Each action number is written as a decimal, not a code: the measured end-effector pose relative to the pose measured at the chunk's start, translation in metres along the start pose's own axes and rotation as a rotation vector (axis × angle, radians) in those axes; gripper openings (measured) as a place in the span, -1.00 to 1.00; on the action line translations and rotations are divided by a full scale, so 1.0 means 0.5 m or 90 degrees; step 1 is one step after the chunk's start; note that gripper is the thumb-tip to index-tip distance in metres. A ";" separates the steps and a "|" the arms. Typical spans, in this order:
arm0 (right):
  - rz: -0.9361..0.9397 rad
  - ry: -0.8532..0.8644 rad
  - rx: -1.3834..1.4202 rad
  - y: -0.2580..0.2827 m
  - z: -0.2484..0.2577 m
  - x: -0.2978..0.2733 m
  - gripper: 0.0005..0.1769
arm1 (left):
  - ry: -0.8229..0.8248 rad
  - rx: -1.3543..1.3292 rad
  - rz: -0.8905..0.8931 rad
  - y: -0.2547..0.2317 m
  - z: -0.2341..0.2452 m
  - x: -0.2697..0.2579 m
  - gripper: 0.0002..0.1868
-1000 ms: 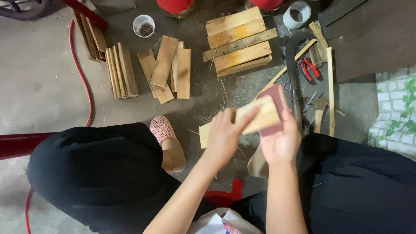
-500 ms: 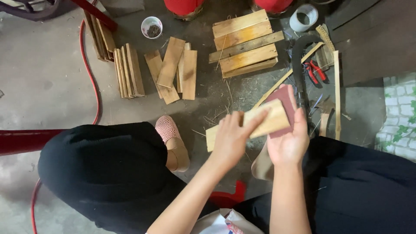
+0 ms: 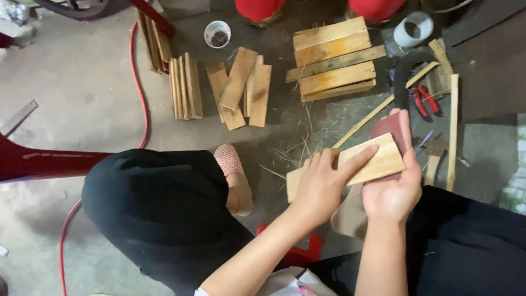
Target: Shaving a bamboo strip with a sickle and then sanding it smooth with sandpaper.
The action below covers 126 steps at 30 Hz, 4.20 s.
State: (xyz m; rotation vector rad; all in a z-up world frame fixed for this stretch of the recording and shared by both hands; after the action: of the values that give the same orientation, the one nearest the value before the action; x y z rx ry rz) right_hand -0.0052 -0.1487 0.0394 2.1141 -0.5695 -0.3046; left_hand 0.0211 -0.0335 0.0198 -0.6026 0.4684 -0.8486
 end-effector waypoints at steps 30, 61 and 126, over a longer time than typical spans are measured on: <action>-0.065 -0.276 0.240 -0.036 0.050 0.012 -0.44 | 0.050 -0.014 0.026 -0.001 -0.016 -0.001 -0.40; -0.357 -0.257 -0.004 -0.164 0.039 -0.039 -0.51 | -0.276 -0.768 0.549 0.516 -0.202 0.103 -0.16; -0.632 0.252 -1.010 -0.142 0.920 0.060 -0.37 | -0.109 0.171 0.628 0.646 -0.050 0.193 -0.22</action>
State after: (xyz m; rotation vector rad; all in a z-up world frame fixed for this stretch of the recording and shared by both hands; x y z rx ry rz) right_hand -0.1508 -0.4557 -0.2797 0.6515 0.8272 -0.5796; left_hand 0.2393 0.0479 -0.2250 -0.1379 0.4164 0.0858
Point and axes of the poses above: each hand's wrist, its own x-axis towards the middle knuckle, its own z-axis out of the back of the hand, y = z × x, the point moved 4 cm from there along x, towards the middle knuckle, and after that the axes turned 13 degrees about y, right-handed, at the moved point
